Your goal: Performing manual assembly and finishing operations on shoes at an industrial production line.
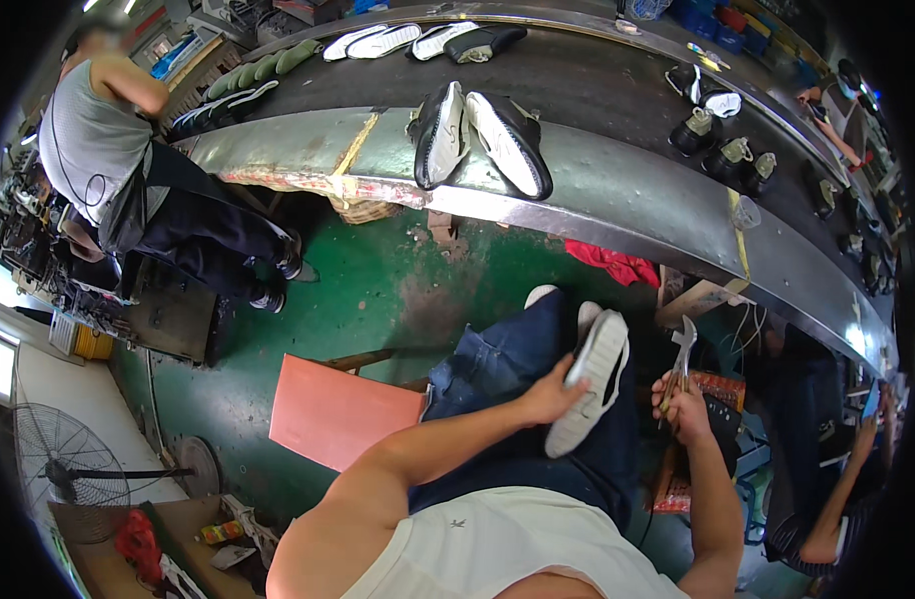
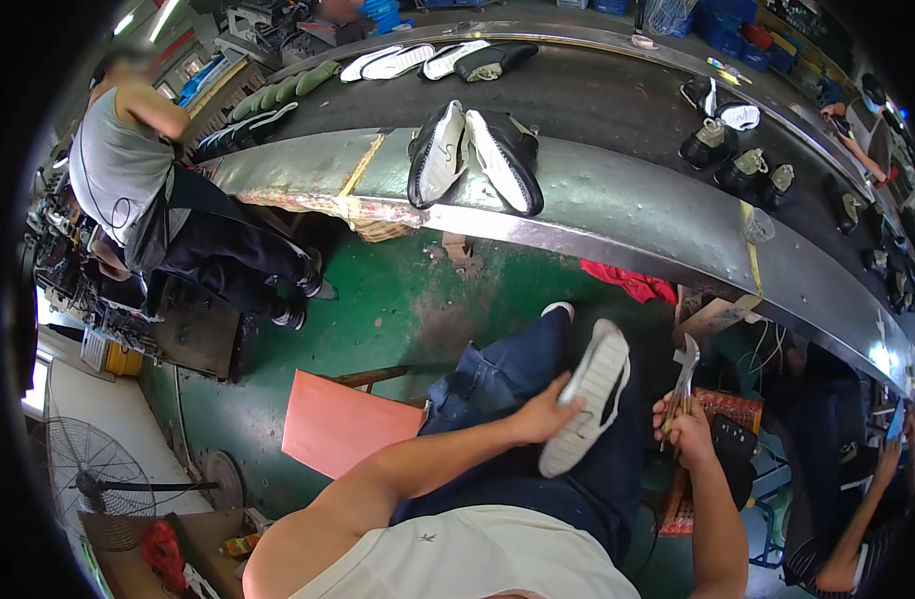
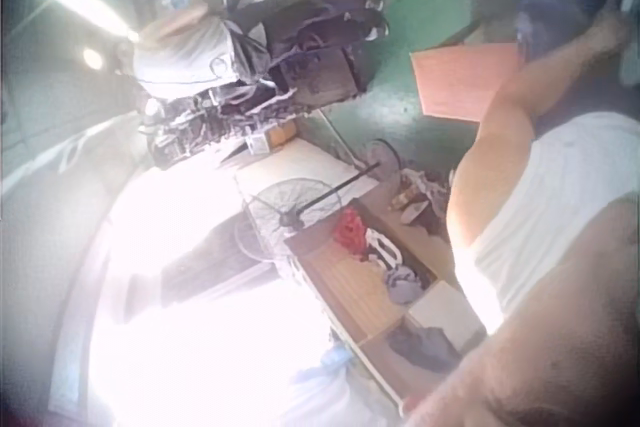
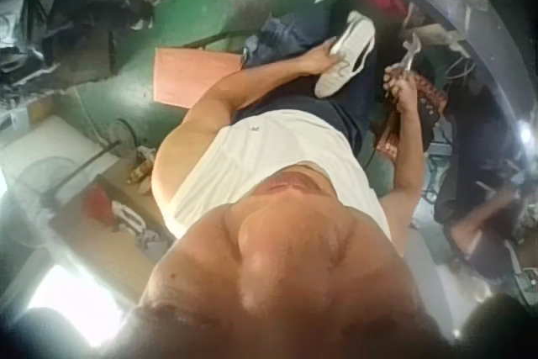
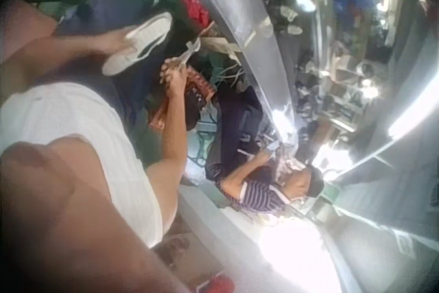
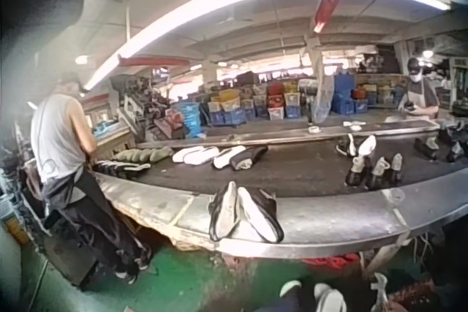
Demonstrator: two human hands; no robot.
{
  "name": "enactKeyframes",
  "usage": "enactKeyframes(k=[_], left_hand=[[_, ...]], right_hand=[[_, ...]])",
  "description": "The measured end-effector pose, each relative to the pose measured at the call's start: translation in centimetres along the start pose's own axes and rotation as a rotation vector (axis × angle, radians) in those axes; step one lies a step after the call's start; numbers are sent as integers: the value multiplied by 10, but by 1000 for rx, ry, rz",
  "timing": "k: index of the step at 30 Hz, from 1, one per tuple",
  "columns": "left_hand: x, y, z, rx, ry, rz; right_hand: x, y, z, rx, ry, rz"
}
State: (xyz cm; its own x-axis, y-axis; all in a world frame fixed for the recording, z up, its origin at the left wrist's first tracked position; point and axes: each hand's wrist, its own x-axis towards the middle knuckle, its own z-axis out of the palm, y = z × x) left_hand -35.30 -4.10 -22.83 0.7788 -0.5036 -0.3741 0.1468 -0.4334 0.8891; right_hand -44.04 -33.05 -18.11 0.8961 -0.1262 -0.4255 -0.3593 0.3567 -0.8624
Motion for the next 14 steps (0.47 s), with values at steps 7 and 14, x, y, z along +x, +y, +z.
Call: enactKeyframes(k=[7,14], left_hand=[[42,46,-119,15,-417,-278],[222,-46,-296,-1316,324,273]], right_hand=[[75,38,38,-670,185,-275],[97,31,63,-805,222,-166]])
